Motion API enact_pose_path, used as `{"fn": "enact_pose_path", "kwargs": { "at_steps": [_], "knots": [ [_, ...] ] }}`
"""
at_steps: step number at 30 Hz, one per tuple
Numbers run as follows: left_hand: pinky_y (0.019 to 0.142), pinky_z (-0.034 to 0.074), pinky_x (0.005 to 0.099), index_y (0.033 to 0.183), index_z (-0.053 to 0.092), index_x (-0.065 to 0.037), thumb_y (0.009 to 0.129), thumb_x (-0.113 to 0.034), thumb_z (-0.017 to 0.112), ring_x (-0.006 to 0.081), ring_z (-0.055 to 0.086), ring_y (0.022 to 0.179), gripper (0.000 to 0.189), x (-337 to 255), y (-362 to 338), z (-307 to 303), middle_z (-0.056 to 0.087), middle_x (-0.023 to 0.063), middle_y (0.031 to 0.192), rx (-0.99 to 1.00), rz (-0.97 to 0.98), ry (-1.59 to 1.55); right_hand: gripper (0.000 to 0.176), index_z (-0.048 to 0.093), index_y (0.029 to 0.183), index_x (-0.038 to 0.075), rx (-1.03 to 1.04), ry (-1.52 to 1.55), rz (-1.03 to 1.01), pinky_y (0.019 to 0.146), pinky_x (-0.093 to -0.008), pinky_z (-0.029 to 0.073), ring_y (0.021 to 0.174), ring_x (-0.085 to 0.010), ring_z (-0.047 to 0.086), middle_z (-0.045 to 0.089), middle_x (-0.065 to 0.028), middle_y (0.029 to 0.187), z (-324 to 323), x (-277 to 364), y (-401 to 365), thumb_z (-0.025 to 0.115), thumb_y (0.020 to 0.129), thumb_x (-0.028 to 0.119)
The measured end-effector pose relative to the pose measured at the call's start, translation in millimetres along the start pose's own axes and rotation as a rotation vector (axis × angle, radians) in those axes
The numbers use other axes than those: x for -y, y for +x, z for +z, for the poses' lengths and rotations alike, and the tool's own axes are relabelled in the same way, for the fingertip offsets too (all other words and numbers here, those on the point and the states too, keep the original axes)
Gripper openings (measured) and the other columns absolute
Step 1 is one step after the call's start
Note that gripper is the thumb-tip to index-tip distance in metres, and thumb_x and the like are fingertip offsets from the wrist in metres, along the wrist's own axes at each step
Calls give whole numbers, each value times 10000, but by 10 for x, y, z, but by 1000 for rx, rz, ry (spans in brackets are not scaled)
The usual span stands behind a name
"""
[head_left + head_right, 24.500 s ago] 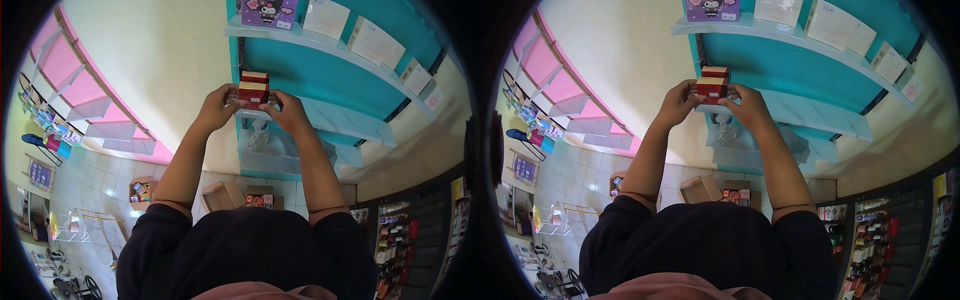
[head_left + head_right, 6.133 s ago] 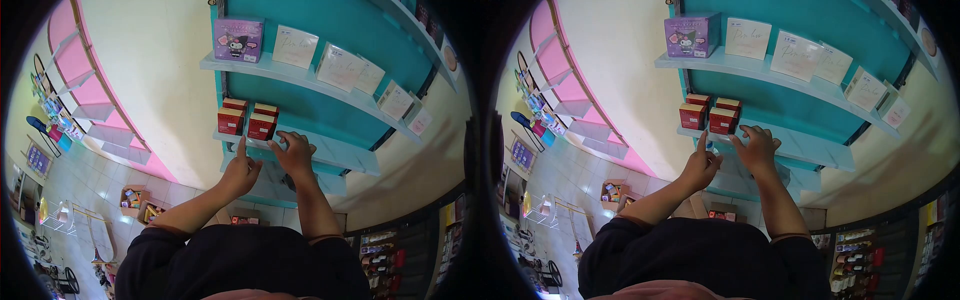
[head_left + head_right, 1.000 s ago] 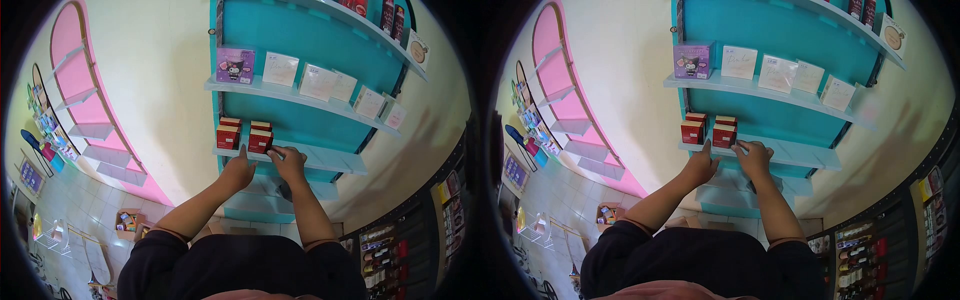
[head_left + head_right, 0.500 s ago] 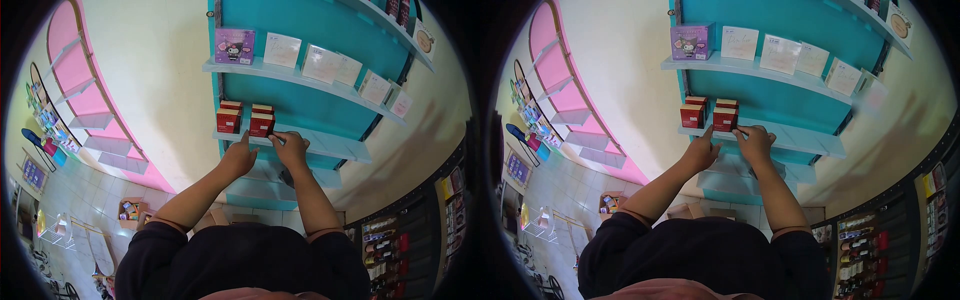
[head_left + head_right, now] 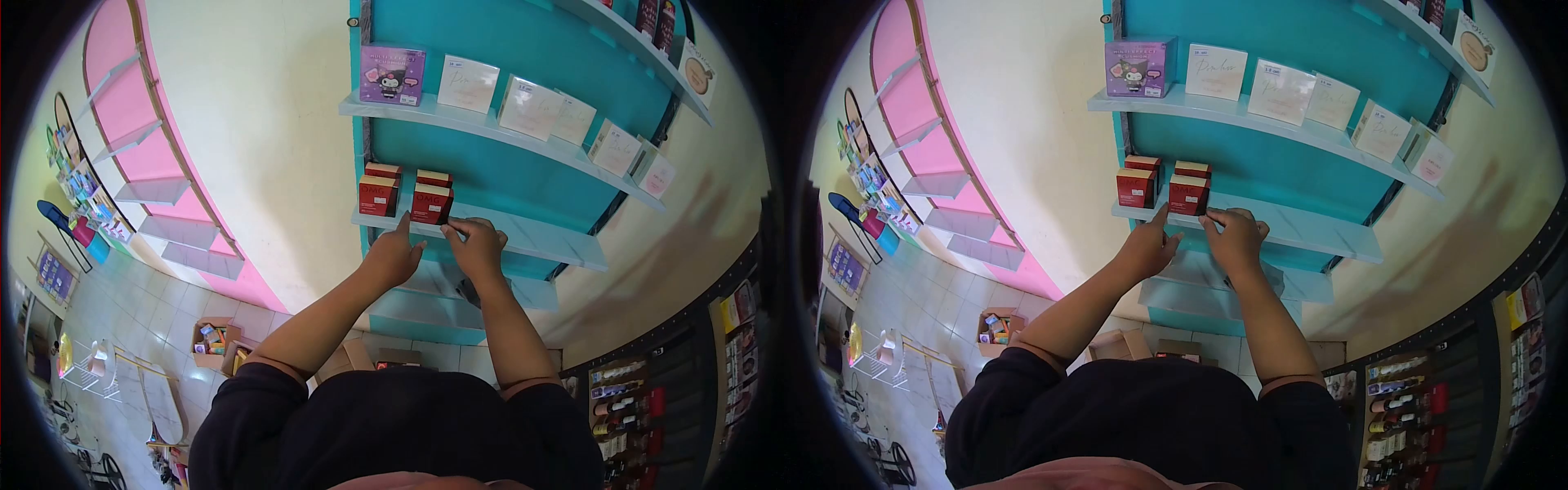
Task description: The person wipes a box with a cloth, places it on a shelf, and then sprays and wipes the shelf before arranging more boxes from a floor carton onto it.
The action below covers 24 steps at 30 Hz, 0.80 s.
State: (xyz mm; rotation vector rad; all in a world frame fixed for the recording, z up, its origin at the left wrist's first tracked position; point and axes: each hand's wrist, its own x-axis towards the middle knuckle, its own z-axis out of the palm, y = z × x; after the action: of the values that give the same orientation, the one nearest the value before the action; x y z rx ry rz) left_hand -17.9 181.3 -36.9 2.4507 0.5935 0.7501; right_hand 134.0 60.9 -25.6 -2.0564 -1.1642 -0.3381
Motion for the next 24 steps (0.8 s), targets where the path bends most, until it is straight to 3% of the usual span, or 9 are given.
{"fn": "enact_pose_path", "kwargs": {
  "at_steps": [2,9,11,13,15,19,21,23,24],
  "knots": [
    [798,528,503,1415,294,197,920,-226,626,489,662,875,731,-93,-23,-103,652,350,858,87,-34,-59,284,781,1053,173,6,2,3,977,-472,312,1112,-218,617,744,-44,1026,-23,32,-25,724,869,382],
    [807,527,497,1419,245,220,915,-215,621,495,658,886,765,-22,-33,-52,647,359,866,94,13,-94,274,776,1067,171,-23,-18,-44,1010,-484,309,1179,-238,600,746,-27,1086,36,3,-87,713,883,363],
    [685,525,401,1468,200,183,913,-213,652,355,671,695,818,117,-10,74,670,189,709,-6,124,-1,269,773,1068,163,-22,-7,-33,1044,-482,279,1205,-232,577,737,-4,1128,50,0,-82,697,894,354],
    [670,520,405,1465,179,195,908,-208,651,358,667,692,834,57,-15,-2,662,187,695,28,101,-18,265,770,1069,156,2,5,-10,1078,-481,249,1231,-226,554,728,20,1170,61,17,-142,681,906,345],
    [773,525,504,1418,193,246,906,-215,628,499,654,831,815,10,-20,-66,642,363,845,115,60,-84,264,766,1081,158,-20,-23,-12,1087,-497,238,1237,-228,547,724,14,1180,61,44,-145,673,911,337],
    [708,525,483,1427,137,248,910,-191,630,461,656,754,839,-35,-140,-141,650,328,813,136,56,-128,233,764,1065,161,-78,-96,4,1079,-515,238,1219,-226,549,721,15,1185,32,91,-251,689,899,305],
    [683,520,477,1456,125,212,914,-191,636,429,659,718,846,31,-283,-118,662,283,804,134,83,-154,210,741,1060,167,-316,-141,-93,1055,-521,245,1182,-230,557,709,29,1184,13,78,-344,711,878,268],
    [636,524,413,1525,191,53,918,-197,660,343,666,648,808,94,-458,-86,682,160,756,67,131,-236,177,719,1024,166,-337,-124,-108,1031,-509,257,1155,-232,564,700,24,1155,-25,90,-525,713,867,247],
    [636,524,413,1525,191,53,918,-197,660,343,666,648,808,127,-551,-93,682,160,756,85,137,-236,146,696,989,166,-356,-106,-134,1008,-498,270,1129,-234,571,691,19,1125,-42,95,-655,716,857,227]
  ]
}}
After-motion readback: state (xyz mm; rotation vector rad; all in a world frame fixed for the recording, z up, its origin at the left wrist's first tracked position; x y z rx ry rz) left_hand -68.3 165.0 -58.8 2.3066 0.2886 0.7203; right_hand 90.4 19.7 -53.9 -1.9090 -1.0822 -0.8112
